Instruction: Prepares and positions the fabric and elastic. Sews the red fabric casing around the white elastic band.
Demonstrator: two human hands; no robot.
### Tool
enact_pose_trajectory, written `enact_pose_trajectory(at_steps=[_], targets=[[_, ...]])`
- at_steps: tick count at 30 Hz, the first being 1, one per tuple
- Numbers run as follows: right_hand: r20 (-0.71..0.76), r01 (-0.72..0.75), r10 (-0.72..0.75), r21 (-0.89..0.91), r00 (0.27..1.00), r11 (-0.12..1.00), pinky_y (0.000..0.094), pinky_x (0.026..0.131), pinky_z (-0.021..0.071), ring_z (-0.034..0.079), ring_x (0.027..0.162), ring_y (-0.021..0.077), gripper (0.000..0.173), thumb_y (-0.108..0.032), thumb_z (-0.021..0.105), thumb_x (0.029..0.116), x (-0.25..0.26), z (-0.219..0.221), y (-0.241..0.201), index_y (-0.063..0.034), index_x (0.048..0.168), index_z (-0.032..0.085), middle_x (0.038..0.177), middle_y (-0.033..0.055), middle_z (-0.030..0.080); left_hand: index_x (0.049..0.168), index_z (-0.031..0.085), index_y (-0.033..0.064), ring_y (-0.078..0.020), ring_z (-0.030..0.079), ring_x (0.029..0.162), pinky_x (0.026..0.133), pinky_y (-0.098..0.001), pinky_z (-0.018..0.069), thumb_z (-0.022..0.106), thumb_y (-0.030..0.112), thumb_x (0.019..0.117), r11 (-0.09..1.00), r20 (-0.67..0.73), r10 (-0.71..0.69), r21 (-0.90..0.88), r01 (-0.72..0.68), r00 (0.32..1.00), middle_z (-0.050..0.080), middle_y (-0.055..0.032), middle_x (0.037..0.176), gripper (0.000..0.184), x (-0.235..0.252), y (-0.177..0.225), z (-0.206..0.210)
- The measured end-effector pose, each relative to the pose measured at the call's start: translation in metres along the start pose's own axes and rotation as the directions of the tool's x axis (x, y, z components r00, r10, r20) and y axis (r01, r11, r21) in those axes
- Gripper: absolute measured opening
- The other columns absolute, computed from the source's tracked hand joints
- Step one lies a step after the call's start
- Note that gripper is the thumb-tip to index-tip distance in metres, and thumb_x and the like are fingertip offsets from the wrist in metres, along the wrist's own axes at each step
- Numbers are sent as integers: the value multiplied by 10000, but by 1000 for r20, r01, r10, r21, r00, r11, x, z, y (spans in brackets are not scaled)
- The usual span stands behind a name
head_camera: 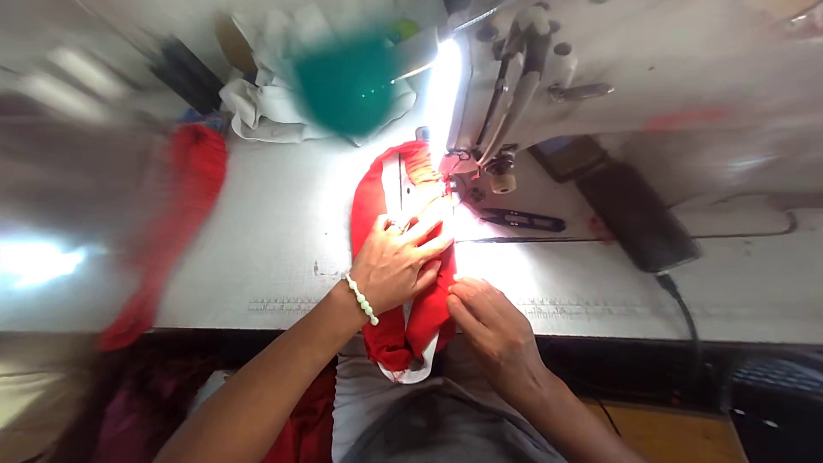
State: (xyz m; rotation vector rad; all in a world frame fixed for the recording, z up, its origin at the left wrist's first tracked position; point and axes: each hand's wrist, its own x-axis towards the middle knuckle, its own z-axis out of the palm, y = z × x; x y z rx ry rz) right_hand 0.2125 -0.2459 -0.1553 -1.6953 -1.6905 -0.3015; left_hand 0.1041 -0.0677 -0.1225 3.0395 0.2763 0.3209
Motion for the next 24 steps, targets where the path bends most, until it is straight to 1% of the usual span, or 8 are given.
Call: enact_pose_trajectory(at_steps=[5, 10, 14, 17, 19, 21, 22, 24], targets=[[11, 6, -6, 28, 1000, 1000, 311, 935, 564, 731, 1005, 252, 199, 25, 542, 936, 6, 2, 4, -42, 915, 729, 954, 119, 758, 1260, 738, 241, -280, 610, 1275, 1006, -499, 448, 484, 322, 1009, 1000, -43, 7, 21, -6, 999, 675, -64, 1357, 367, -1, -6, 4], [44, 2, -4, 48, 999, 999, 313, 800, 581, 737, 921, 255, 209, 14, 542, 943, 28, 9, 19, -27, 936, 747, 969, 135, 762, 1309, 714, 213, -298, 539, 1369, 1063, -540, 404, 517, 289, 995, 999, -36, 42, 29, -41, 998, 614, -84, 1446, 379, 17, -24, 3], [83, -33, 28, 57, 996, 998, 362, 794, 590, 723, 931, 295, 210, -6, 542, 943, 36, 15, 24, -38, 951, 750, 980, 154, 739, 1164, 764, 93, -302, 654, 1152, 968, -470, 489, 528, 147, 1012, 994, -211, 73, -64, -88, 975, 697, -154, 1243, 287, 15, -27, 11], [91, -66, 61, 59, 994, 996, 387, 751, 577, 696, 896, 318, 216, -22, 547, 935, 36, 16, 25, -58, 966, 758, 981, 165, 717, 1029, 752, 15, -284, 689, 1078, 986, -424, 518, 536, 98, 1002, 981, -313, -51, -195, -12, 948, 737, -145, 1092, 233, -4, -21, 10], [85, -86, 80, 68, 993, 994, 383, 781, 577, 697, 899, 301, 218, -27, 551, 943, 35, 16, 26, -66, 981, 762, 967, 144, 720, 1006, 734, 16, -273, 687, 1049, 950, -408, 529, 576, 131, 991, 972, -306, -107, -234, 34, 946, 735, -140, 1059, 196, -21, -7, 9], [70, -93, 87, 91, 994, 992, 366, 792, 569, 694, 898, 286, 221, -19, 554, 945, 36, 16, 27, -59, 986, 768, 952, 130, 725, 1085, 727, -3, -254, 695, 1027, 905, -368, 552, 581, 171, 985, 934, -236, -250, -315, 169, 939, 726, -154, 1091, 248, -35, 17, 6], [68, -95, 89, 99, 994, 990, 358, 791, 564, 692, 895, 279, 219, -22, 552, 948, 36, 16, 27, -56, 982, 766, 951, 126, 729, 1136, 705, -24, -215, 698, 1006, 894, -322, 563, 569, 189, 998, 882, -192, -366, -385, 274, 910, 716, -154, 1094, 288, -38, 30, 0], [58, -97, 91, 117, 994, 988, 345, 786, 557, 688, 890, 273, 212, -27, 555, 951, 36, 16, 27, -44, 979, 765, 947, 127, 731, 1198, 646, -45, -109, 670, 842, 766, -214, 562, 562, 211, 1017, 746, -107, -559, -498, 442, 822, 690, -131, 1028, 325, -36, 49, -11]])
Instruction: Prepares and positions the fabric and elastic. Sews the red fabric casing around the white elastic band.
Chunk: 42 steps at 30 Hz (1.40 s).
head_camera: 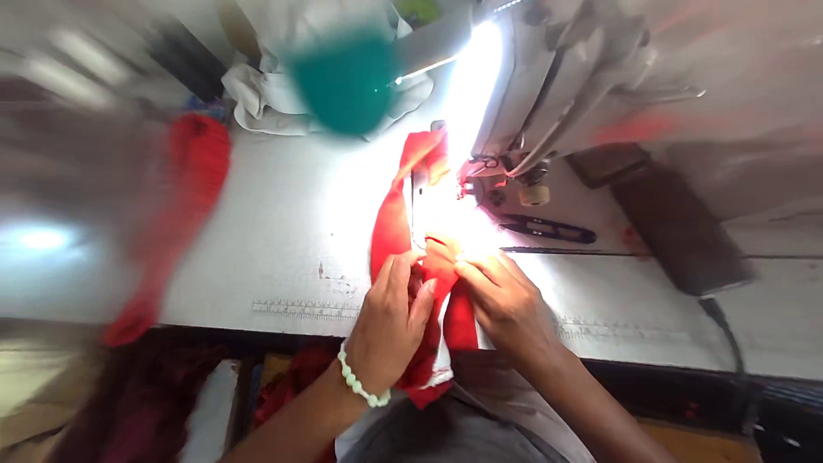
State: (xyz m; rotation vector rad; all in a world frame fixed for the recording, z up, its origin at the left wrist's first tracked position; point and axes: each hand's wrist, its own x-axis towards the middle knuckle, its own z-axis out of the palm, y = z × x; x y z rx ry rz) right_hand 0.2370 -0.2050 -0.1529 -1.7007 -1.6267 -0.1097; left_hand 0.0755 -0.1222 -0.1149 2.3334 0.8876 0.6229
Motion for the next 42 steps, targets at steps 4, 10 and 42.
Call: enact_pose_trajectory(at_steps=[4, 10, 42], targets=[[-24, 3, -3, 18, 1000, 1000, 320, 810, 561, 693, 905, 264, 199, -46, 564, 968, -1, -1, 0, -27, 984, 761, 946, 137, 729, 1268, 590, -42, -119, 652, 790, 727, -242, 553, 607, 235, 1002, 976, 96, -210, -42, 214, 973, 672, -126, 1036, 384, 10, 18, -1], [-84, -10, 17, 88, 996, 996, 298, 851, 556, 696, 944, 255, 204, -69, 575, 971, -2, -5, 2, -18, 996, 771, 980, 146, 739, 1202, 646, -33, -302, 688, 891, 784, -453, 559, 513, 359, 1055, 918, 190, -377, 208, 338, 907, 671, -183, 1028, 439, 11, 35, -3], [49, 224, -219, -147, 974, 963, 396, 820, 577, 718, 958, 299, 209, 26, 526, 955, 4, -8, 3, -50, 937, 720, 1000, 148, 740, 1223, 754, 171, -256, 669, 1168, 1021, -464, 466, 504, 134, 1019, 773, 261, 519, 264, -577, 814, 709, -80, 1287, 324, 53, -47, 6]])
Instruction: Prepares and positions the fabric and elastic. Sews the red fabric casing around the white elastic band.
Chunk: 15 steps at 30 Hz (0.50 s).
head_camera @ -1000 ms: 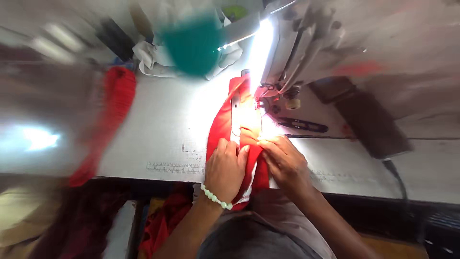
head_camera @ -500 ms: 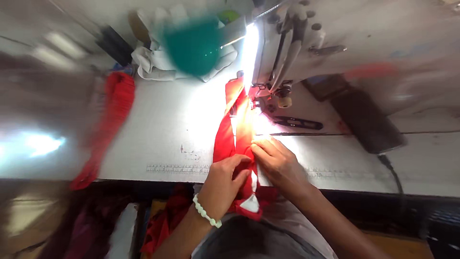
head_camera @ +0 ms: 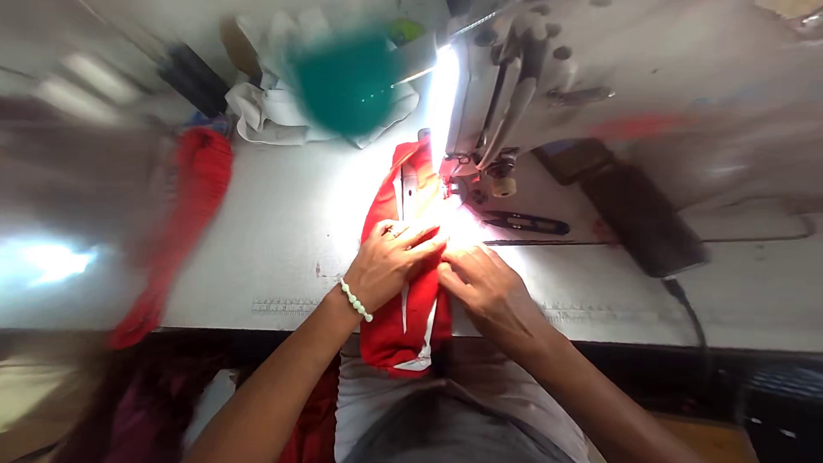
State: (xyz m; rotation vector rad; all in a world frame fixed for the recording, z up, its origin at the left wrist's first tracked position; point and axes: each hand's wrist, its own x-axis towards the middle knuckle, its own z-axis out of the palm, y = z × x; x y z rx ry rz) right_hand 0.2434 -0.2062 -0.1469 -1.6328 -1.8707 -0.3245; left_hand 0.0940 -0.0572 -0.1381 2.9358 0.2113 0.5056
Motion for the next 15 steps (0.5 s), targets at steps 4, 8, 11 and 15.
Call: enact_pose_trajectory(at_steps=[4, 8, 11, 15], targets=[[4, 7, -7, 3, 1000, 1000, 400, 861, 572, 729, 993, 289, 221, 31, 518, 960, -3, 0, 3, -52, 939, 722, 994, 131, 759, 1262, 729, 174, -275, 642, 1246, 1042, -490, 468, 512, 91, 1011, 998, 35, 32, 62, -34, 999, 691, -73, 1333, 343, -1, 4, -6], [13, 20, -21, 32, 1000, 999, 381, 904, 569, 733, 989, 274, 224, 37, 520, 958, -7, -5, 9, -41, 945, 729, 986, 134, 759, 1257, 728, 171, -291, 653, 1217, 973, -478, 503, 506, 129, 1019, 995, 64, 40, 89, -45, 997, 698, -74, 1318, 329, 7, 13, -7], [21, 35, -36, 49, 999, 998, 333, 840, 577, 729, 949, 261, 218, 37, 525, 959, -5, -6, 10, -34, 942, 731, 973, 133, 754, 1295, 711, 196, -288, 613, 1291, 1055, -530, 452, 447, 211, 1062, 997, 128, 46, 62, -54, 991, 663, -59, 1383, 353, 4, 8, -11], [22, 29, -30, 69, 999, 997, 358, 832, 564, 718, 986, 271, 228, 16, 513, 978, 1, -1, 9, -43, 950, 731, 991, 115, 761, 1299, 717, 183, -256, 531, 1391, 1166, -562, 341, 426, 211, 1068, 994, 167, 28, -108, -10, 986, 628, -34, 1435, 373, 0, -7, -14]])
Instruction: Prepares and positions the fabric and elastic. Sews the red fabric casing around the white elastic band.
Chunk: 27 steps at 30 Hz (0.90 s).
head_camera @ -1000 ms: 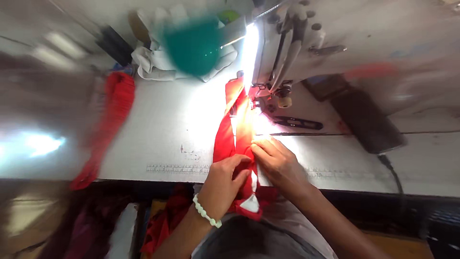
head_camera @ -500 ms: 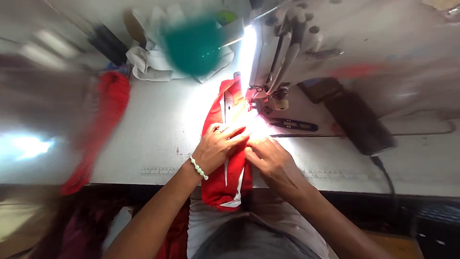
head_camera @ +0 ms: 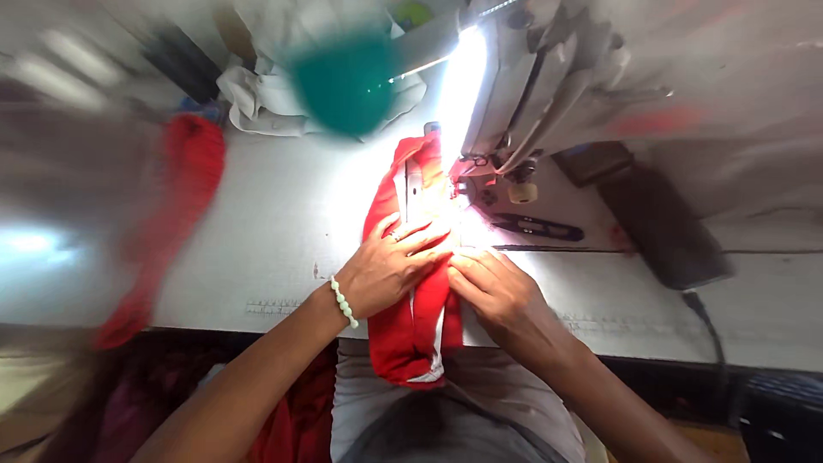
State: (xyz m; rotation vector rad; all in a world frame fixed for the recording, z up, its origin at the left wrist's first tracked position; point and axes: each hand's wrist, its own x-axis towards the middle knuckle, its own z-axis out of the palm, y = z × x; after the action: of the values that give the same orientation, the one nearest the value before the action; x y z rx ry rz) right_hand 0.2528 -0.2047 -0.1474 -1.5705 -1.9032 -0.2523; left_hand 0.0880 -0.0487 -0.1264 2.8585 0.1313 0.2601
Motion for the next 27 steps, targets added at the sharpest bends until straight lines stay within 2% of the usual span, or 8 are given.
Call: enact_pose_trajectory(at_steps=[3, 5, 7, 11, 14, 18, 22, 27], targets=[[-2, -14, 14, 0, 1000, 1000, 381, 869, 548, 713, 1000, 267, 237, 10, 508, 981, 0, 1, 1, -62, 952, 732, 998, 100, 762, 1151, 750, 58, -259, 631, 1246, 1102, -451, 440, 493, 61, 1019, 994, -219, -26, -112, 1, 975, 705, -116, 1268, 289, 4, -4, 5], [-4, -36, 36, 13, 999, 999, 389, 911, 546, 711, 1004, 270, 235, 4, 509, 982, -4, 0, 2, -71, 965, 731, 1008, 109, 755, 1028, 756, 20, -240, 680, 1152, 1051, -379, 496, 531, 24, 1008, 996, -349, 1, -83, -32, 937, 741, -120, 1147, 226, 11, -7, 8], [-29, -58, 59, 34, 998, 998, 382, 925, 549, 706, 995, 270, 224, 6, 513, 979, -7, -2, 2, -71, 968, 723, 1002, 125, 741, 1035, 781, 25, -241, 691, 1149, 1038, -377, 506, 553, -2, 986, 994, -352, 66, -64, -94, 934, 755, -111, 1152, 234, 18, -11, 8], [-116, -85, 92, 69, 989, 994, 361, 995, 521, 695, 1059, 259, 217, -27, 494, 1019, -7, -3, 4, -61, 995, 707, 1022, 135, 737, 1162, 753, 26, -253, 665, 1209, 1049, -390, 494, 551, -37, 949, 982, -216, 176, -31, -187, 960, 727, -119, 1241, 300, 34, -22, 0], [-140, -100, 114, 98, 984, 990, 353, 1027, 508, 689, 1092, 253, 222, -34, 494, 1017, -3, -4, 4, -54, 1019, 714, 1040, 134, 742, 1123, 760, 28, -283, 677, 1167, 1030, -402, 507, 573, 11, 938, 971, -243, 236, 34, -235, 941, 740, -138, 1177, 263, 44, -25, 1], [-157, -96, 114, 114, 981, 989, 339, 1011, 510, 682, 1081, 255, 213, -41, 494, 1018, 4, -5, 4, -44, 1035, 706, 1030, 136, 733, 979, 776, 34, -268, 729, 968, 874, -374, 568, 594, 1, 943, 937, -372, 349, 156, -313, 860, 761, -132, 981, 189, 59, -26, 9], [-185, -134, 156, 127, 970, 983, 307, 989, 520, 682, 1077, 259, 209, -56, 523, 1009, 1, -5, 6, -22, 1046, 726, 1040, 160, 731, 925, 780, 18, -247, 694, 763, 673, -348, 549, 610, -14, 910, 925, -446, 380, 183, -333, 811, 723, -123, 827, 174, 65, -29, 12], [-188, -147, 170, 129, 967, 981, 297, 944, 533, 680, 1043, 257, 210, -54, 525, 1009, 4, -1, 6, -34, 1040, 731, 1045, 157, 723, 871, 787, 36, -228, 685, 704, 599, -343, 526, 614, -13, 885, 945, -467, 323, 116, -305, 823, 724, -108, 787, 180, 62, -31, 13]])
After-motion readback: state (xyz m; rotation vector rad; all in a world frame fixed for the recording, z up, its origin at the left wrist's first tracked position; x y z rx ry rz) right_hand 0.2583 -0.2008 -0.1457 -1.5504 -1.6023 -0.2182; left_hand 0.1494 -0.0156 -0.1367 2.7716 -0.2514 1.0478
